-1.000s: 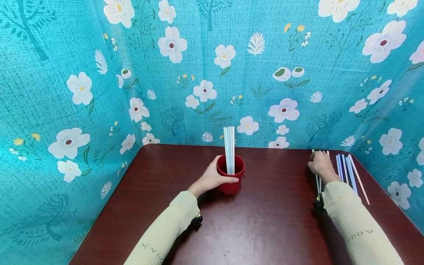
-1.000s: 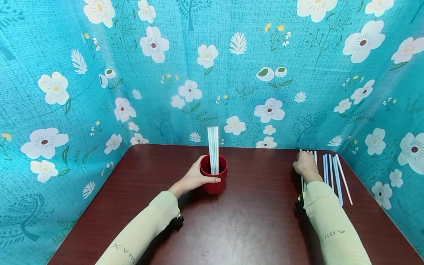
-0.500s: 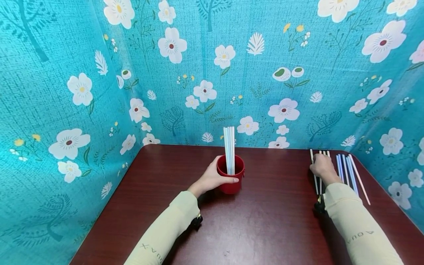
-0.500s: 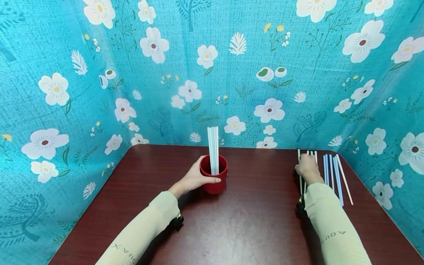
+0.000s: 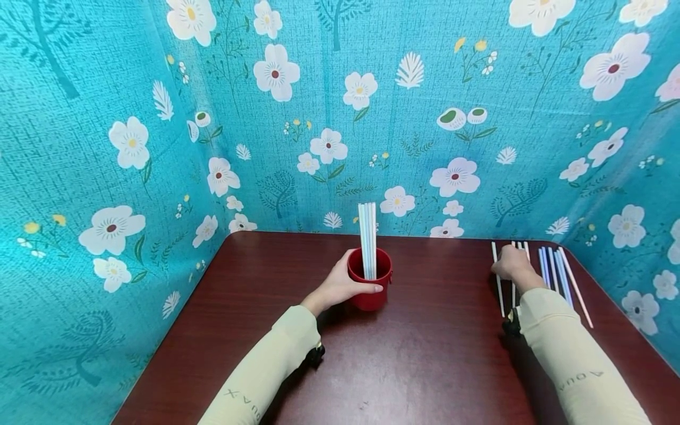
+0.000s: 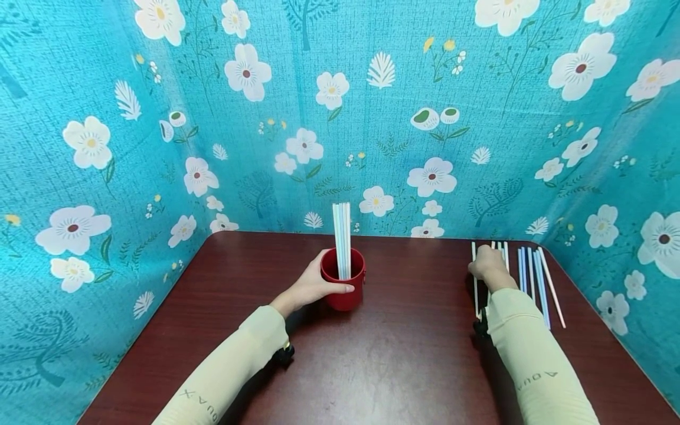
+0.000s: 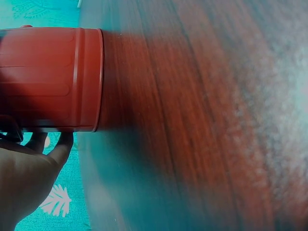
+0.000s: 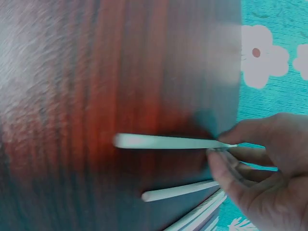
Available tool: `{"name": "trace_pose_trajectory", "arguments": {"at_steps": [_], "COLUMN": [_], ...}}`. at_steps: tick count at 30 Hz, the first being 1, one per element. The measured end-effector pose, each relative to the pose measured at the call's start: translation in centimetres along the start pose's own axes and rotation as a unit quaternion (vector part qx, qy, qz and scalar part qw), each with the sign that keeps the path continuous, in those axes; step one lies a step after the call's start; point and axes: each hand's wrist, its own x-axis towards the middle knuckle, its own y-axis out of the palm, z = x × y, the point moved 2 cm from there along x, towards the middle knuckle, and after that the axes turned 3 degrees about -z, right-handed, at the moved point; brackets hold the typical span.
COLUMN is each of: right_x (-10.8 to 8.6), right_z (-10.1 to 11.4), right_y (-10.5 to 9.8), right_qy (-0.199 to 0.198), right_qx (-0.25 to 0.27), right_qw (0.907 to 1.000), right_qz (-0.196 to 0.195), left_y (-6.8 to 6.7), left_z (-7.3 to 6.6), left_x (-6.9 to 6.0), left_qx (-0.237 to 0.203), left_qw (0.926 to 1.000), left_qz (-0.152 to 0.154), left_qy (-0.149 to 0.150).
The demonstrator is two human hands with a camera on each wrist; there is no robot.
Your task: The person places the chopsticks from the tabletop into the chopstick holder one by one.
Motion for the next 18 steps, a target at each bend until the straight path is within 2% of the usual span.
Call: {"name": "trace_pose_trajectory", "arguments": {"at_steps": [6,11,18], "right_x": [-0.22,-0.37,-0.45], "right_z": [0.33,0.40,0.51], "right_y": [0.07,0.02,-0.38], "right_qy": [0.023,0.034,0.026], "right_qx": [0.041,0.024,0.009], "right_qw": [0.9985,0.9991,0.9996], "right_qz": [0.028,0.013,-0.007], "left_y": [-0.01,0.01,0.01], "left_z": [0.33,0.56,0.63], "left_x": [0.05,0.10,0.15], "left_qx": [0.002,0.008,0.005], "left_qw": [1.0000,0.9999,1.0000], "left_qz": [-0.002,-0.006,-0.006], "left_qy": [-0.001,-0.003,0.000]}}
